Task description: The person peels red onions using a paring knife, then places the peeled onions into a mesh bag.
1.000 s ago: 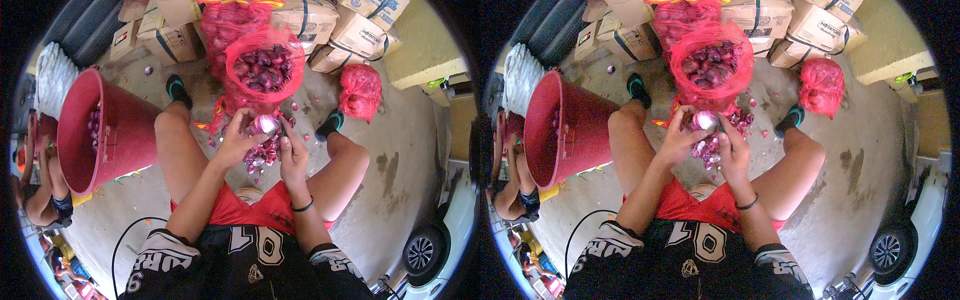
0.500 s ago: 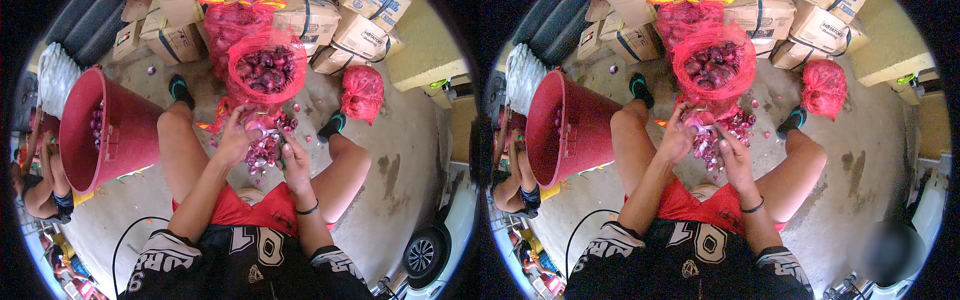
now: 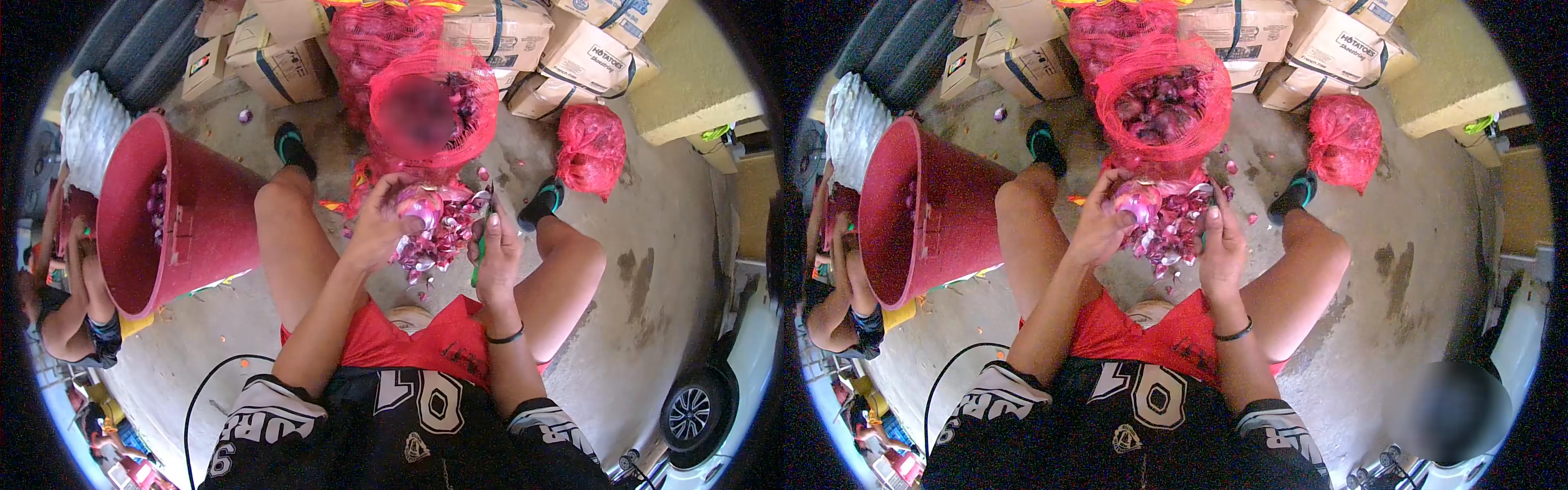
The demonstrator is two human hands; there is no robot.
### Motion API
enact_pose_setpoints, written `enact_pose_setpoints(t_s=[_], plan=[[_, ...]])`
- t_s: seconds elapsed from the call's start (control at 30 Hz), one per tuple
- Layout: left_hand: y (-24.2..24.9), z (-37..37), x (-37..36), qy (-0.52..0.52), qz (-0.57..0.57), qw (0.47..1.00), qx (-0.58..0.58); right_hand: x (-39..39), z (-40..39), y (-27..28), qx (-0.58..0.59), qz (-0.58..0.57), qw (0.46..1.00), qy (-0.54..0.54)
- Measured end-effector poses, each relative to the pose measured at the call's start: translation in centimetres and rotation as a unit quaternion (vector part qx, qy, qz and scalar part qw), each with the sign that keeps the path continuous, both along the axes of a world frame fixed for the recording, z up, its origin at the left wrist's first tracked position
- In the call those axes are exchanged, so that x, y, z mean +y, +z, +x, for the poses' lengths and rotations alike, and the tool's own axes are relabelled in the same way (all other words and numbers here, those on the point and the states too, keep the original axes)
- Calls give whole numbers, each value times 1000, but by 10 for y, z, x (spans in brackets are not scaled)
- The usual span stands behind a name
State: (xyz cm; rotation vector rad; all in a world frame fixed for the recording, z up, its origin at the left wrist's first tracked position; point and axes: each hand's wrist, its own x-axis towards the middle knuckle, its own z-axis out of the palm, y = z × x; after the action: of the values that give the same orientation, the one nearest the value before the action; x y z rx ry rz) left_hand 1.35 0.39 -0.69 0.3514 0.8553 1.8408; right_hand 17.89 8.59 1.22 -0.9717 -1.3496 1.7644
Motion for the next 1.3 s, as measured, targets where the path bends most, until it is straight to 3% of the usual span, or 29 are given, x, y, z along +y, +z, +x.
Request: enact_pose_setpoints(t_s=[0.1,0.2,0.23,0.4,0.5,0.7,0.8,0.9,1.0,1.1,1.2,1.3], plan=[[-5,2,5,36,-28,999,14,-12,-4,4,-26,39,998,35],[0,7,5,45,-2,993,-111,-23,-7,0,-63,133,981,122],[-1,7,4,42,6,994,-100,-25,-10,0,-81,172,972,141],[-8,11,3,33,19,997,-72,-27,-21,1,-107,276,948,118],[-11,12,2,38,-2,997,-73,-27,-20,3,-115,243,955,124],[-5,14,5,20,11,993,-119,-24,-22,3,-128,361,919,91],[1,12,3,-2,44,991,-126,-22,-15,-5,-68,121,987,76],[-1,9,2,-14,33,997,-65,-18,-12,-6,72,-35,994,76],[-1,3,2,-21,53,997,-43,-17,-12,0,78,-71,993,48],[4,0,-2,-51,72,993,-76,-4,-8,8,161,-149,975,42],[6,-2,-2,-89,56,992,-68,3,-5,10,128,-126,982,51],[8,3,2,-60,66,992,-89,5,-4,14,132,-153,979,-10]])
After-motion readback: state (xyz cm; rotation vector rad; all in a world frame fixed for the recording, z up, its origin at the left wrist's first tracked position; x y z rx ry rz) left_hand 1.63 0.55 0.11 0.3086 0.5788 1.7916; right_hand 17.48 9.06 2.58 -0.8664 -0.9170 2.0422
